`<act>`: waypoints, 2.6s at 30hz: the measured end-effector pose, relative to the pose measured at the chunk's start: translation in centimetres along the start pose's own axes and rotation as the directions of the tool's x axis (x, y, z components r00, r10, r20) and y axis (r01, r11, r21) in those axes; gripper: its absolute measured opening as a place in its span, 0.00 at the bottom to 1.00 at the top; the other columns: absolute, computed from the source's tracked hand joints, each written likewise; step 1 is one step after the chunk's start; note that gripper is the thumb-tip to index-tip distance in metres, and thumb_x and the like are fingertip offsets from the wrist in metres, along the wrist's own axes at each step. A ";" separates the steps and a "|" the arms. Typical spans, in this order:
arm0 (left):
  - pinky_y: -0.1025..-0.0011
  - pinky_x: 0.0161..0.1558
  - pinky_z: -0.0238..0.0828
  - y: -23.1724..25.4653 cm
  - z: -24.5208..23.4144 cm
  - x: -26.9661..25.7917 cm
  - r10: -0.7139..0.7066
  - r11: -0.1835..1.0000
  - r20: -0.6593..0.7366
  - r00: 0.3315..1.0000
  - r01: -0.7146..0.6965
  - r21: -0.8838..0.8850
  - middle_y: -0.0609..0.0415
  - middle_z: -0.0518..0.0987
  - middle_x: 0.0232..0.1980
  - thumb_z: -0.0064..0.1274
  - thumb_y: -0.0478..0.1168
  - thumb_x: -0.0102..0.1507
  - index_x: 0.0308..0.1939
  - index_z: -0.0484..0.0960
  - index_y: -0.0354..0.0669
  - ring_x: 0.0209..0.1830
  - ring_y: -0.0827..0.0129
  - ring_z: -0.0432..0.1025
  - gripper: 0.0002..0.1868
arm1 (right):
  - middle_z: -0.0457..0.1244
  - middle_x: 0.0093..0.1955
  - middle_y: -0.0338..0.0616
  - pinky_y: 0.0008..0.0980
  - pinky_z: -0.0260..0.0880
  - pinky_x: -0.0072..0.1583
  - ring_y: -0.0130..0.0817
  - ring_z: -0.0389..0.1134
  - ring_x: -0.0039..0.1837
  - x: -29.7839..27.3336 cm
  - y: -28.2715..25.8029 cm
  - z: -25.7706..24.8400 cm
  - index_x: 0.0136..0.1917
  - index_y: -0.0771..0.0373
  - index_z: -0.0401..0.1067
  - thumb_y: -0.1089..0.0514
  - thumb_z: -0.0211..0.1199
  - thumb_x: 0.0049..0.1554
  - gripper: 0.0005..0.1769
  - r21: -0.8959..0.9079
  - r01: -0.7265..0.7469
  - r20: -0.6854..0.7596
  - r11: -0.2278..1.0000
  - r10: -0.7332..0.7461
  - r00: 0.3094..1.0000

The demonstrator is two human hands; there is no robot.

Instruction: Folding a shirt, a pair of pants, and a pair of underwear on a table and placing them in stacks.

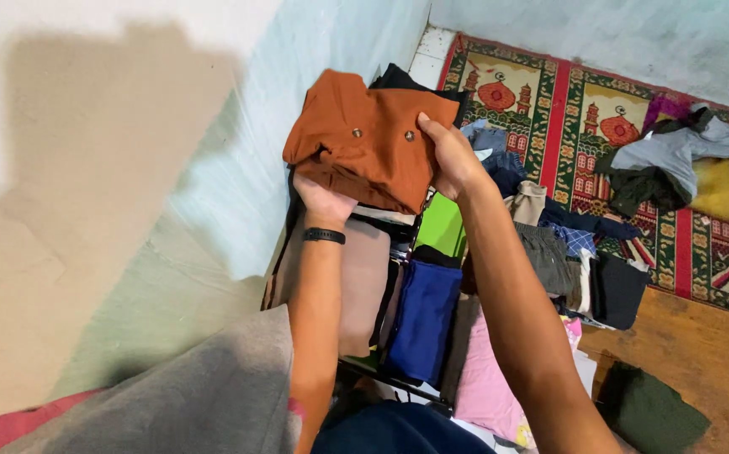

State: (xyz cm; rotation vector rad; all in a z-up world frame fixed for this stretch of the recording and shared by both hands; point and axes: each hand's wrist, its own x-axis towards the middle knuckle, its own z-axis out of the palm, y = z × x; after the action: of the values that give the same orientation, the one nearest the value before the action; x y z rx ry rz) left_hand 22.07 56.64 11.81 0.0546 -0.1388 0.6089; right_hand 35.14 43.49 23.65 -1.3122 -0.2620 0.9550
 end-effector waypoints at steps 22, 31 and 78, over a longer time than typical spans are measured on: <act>0.47 0.75 0.53 0.2 -1.4 0.0 0.071 0.993 -0.220 0.973 -0.089 -0.077 0.42 0.61 0.79 0.23 0.51 0.72 0.76 0.62 0.41 0.78 0.46 0.56 0.32 | 0.66 0.59 0.44 0.45 0.76 0.59 0.37 0.71 0.59 2.0 1.9 -2.8 0.63 0.61 0.62 0.61 0.56 0.61 0.16 -0.123 0.097 -0.008 0.988 -0.099 0.995; 0.49 0.74 0.55 -2.8 4.2 -3.8 0.345 0.939 -0.339 0.875 -0.317 0.136 0.45 0.62 0.79 0.37 0.65 0.67 0.76 0.61 0.43 0.78 0.50 0.58 0.41 | 0.65 0.58 0.44 0.44 0.77 0.56 0.37 0.71 0.57 1.9 1.9 -3.0 0.63 0.60 0.60 0.58 0.55 0.62 0.16 -0.194 0.103 -0.065 0.976 -0.118 0.991; 0.48 0.76 0.50 0.4 3.1 1.4 0.005 -0.585 0.482 0.876 -0.389 0.712 0.42 0.70 0.75 0.41 0.42 0.75 0.67 0.78 0.37 0.79 0.47 0.56 0.20 | 0.63 0.69 0.50 0.72 0.38 0.73 0.59 0.53 0.76 0.3 5.8 0.5 0.65 0.57 0.74 0.37 0.54 0.57 0.31 -0.866 0.304 0.493 -0.396 -0.579 0.649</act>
State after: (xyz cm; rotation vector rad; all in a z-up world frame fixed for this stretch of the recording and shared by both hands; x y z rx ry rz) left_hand 22.58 57.48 15.07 2.2306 0.3045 1.0493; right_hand 32.40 43.84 18.50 -2.3444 -1.5940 -0.5464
